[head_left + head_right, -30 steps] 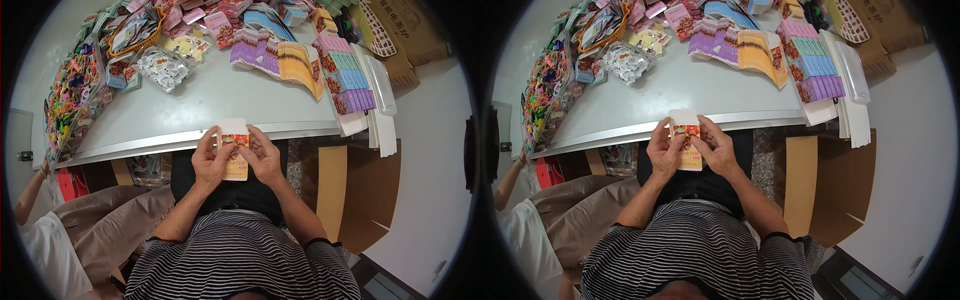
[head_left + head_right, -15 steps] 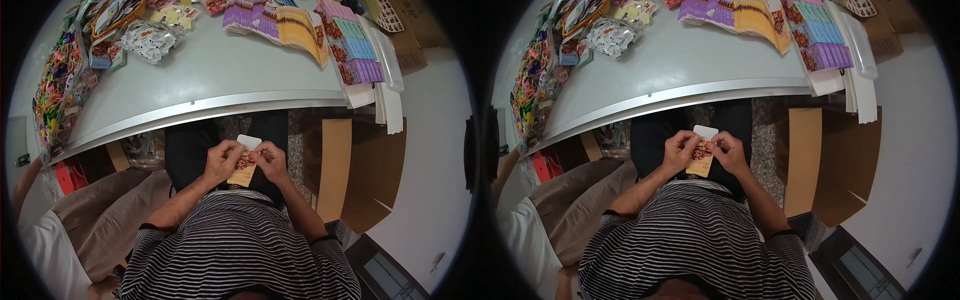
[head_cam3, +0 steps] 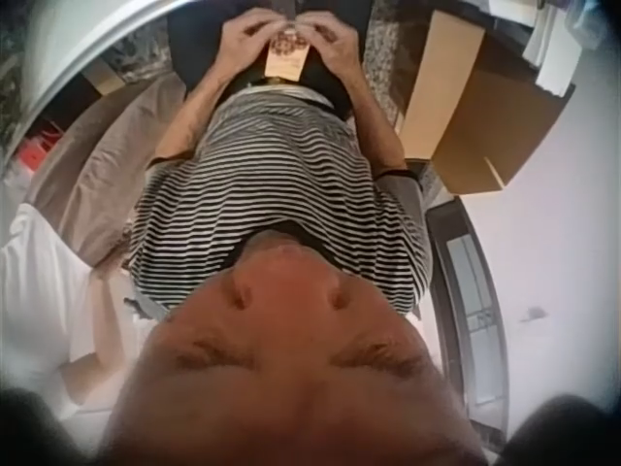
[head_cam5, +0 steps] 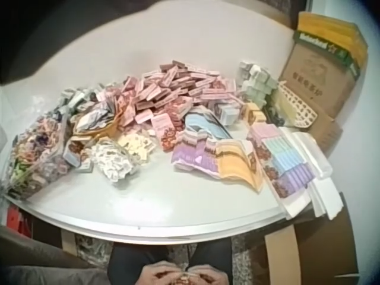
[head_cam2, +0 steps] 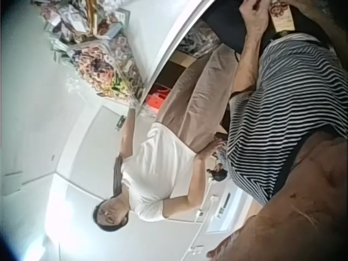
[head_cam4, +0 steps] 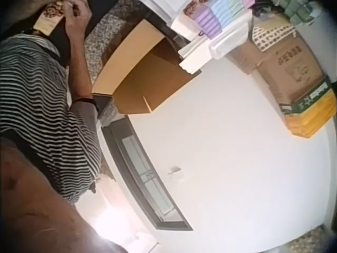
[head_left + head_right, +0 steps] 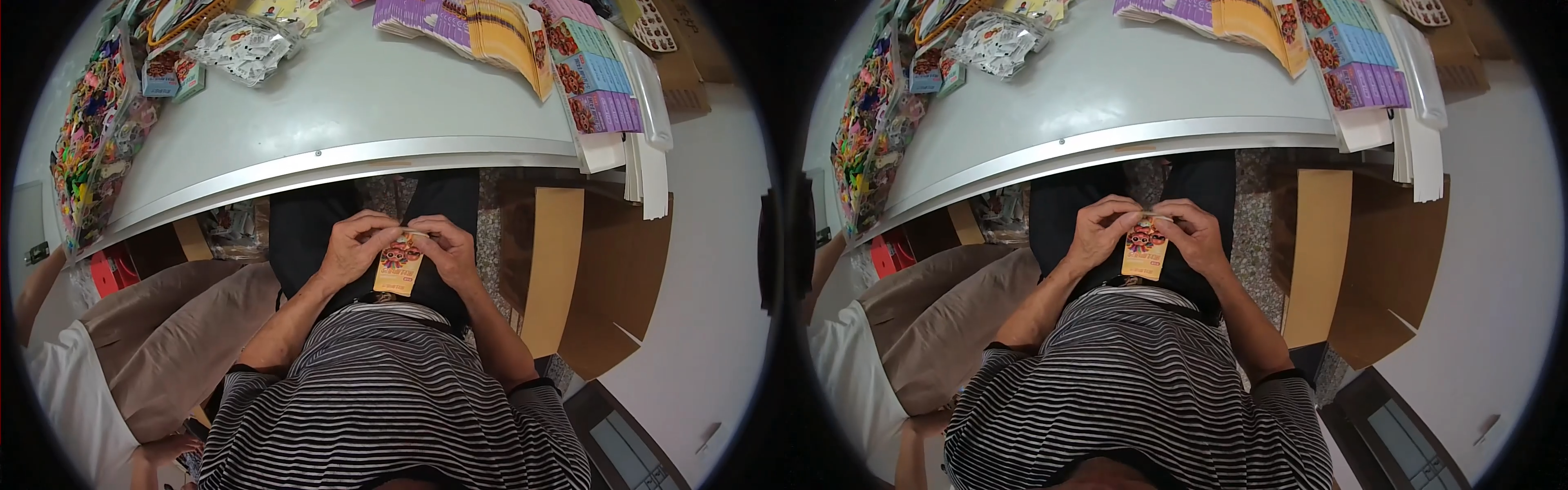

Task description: Packaging small items and cards into colorful envelopes at a work table.

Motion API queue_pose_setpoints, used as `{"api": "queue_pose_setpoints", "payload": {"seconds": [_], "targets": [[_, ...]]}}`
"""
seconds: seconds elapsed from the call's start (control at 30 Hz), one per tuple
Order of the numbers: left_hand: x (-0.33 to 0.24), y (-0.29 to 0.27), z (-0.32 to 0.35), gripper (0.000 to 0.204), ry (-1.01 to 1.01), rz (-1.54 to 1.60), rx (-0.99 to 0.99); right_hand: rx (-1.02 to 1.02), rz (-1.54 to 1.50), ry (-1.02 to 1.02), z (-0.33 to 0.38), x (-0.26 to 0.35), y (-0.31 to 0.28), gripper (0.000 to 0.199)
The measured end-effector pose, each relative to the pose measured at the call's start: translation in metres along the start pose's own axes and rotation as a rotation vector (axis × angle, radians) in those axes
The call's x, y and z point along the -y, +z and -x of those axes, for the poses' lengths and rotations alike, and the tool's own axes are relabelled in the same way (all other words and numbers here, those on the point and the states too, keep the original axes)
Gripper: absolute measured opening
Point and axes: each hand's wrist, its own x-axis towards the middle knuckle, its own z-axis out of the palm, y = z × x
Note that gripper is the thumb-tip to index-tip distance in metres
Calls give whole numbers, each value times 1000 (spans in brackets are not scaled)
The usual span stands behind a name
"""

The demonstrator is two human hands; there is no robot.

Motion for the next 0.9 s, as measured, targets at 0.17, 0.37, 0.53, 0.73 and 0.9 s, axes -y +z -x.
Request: {"api": "queue_pose_setpoints", "payload": {"seconds": [0.17,0.37,0.53,0.73,0.9], "targets": [[-16,1,-4,14,-227,146,-6,-11,36,107,-2,9,-2,17],[-33,-3,-12,14,-217,36,70,7,56,178,-4,23,-5,17],[-32,-7,-12,14,-196,-4,133,54,168,66,-1,16,-11,17],[-28,-17,-9,20,-22,-217,275,112,465,-165,5,22,-11,21],[-22,-11,-5,30,-123,-165,223,130,492,-186,5,19,-14,27]]}}
